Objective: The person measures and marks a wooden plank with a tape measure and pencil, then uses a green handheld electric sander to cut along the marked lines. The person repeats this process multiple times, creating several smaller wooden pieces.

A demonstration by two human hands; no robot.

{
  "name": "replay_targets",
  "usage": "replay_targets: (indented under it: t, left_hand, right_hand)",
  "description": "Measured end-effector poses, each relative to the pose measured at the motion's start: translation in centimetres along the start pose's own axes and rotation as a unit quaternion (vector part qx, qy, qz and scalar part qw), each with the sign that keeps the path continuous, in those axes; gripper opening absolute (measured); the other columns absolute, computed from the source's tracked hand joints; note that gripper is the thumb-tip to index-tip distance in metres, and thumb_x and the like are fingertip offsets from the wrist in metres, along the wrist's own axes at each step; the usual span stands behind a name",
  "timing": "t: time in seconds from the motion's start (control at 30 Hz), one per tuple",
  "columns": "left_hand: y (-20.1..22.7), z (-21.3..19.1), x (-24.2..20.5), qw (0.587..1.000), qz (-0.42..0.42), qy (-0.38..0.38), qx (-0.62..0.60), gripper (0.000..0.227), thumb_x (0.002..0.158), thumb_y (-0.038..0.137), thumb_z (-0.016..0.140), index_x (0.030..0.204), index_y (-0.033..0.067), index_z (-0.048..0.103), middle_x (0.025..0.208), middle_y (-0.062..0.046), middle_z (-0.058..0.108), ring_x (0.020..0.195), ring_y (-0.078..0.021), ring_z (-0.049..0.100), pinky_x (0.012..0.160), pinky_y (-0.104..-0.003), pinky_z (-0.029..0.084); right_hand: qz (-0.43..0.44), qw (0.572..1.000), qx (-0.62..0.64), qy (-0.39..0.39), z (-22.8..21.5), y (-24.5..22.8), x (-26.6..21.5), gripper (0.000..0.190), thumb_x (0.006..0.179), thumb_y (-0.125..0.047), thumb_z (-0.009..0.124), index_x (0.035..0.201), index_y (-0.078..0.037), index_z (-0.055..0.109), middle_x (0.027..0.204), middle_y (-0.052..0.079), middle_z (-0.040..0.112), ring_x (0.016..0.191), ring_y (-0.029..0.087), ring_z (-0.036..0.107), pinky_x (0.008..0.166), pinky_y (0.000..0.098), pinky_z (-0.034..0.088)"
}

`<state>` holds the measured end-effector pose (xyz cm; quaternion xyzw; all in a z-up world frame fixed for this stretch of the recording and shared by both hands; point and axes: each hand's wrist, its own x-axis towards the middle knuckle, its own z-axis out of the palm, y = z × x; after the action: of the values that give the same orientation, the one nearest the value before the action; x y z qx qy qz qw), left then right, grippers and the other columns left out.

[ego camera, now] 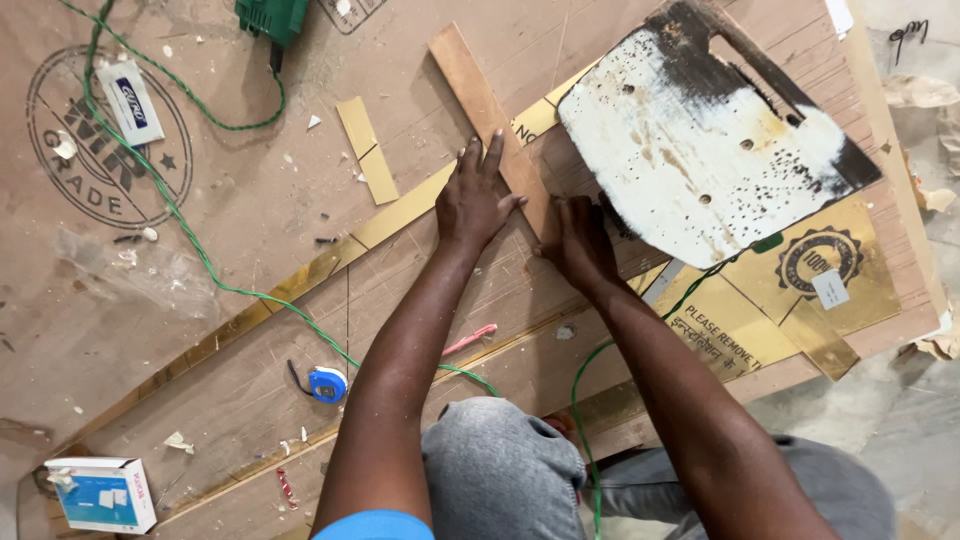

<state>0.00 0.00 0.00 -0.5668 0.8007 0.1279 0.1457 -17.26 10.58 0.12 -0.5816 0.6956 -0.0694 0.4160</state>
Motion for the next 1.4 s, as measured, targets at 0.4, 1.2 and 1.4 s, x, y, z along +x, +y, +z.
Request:
replay_targets:
  t: [0.4, 1.2, 1.4]
  left_hand:
    - [0.7, -1.3, -0.1, 0.996, -0.052, 0.001, -0.069, 0.118, 0.070, 0.071, 0.078, 0.162, 0.0239, 0.022, 0.162, -0.019, 0.036, 0.130, -0.0307, 0.060, 0.094, -0.037, 0.058]
    - [0.9, -0.2, -0.2, 0.998, -0.030, 0.050, -0.009, 0.115, 0.067, 0.076, 0.074, 0.161, 0.0334, 0.023, 0.159, -0.018, 0.041, 0.135, -0.0334, 0.055, 0.087, -0.037, 0.060]
    - [1.0, -0.5, -0.2, 0.998, -0.039, 0.038, -0.011, 0.114, 0.067, 0.077, 0.072, 0.161, 0.0327, 0.026, 0.159, -0.018, 0.042, 0.130, -0.0290, 0.061, 0.082, -0.035, 0.061]
  right_hand:
    - [-0.100, 0.992, -0.004, 0.083, -0.4, 0.5, -1.3, 0.090, 0.073, -0.028, 0.092, 0.147, -0.010, 0.043, 0.133, 0.020, 0.048, 0.121, 0.042, 0.049, 0.098, 0.0506, 0.045]
    - [-0.134, 0.980, 0.028, 0.144, 0.0, 1.6, -1.8, 0.083, 0.077, -0.024, 0.087, 0.147, -0.005, 0.047, 0.120, 0.018, 0.054, 0.109, 0.038, 0.055, 0.092, 0.0492, 0.049]
    - [-0.132, 0.981, 0.024, 0.140, 0.3, 1.8, -1.7, 0.083, 0.078, -0.026, 0.087, 0.147, -0.005, 0.047, 0.120, 0.018, 0.053, 0.109, 0.038, 0.055, 0.091, 0.0492, 0.049]
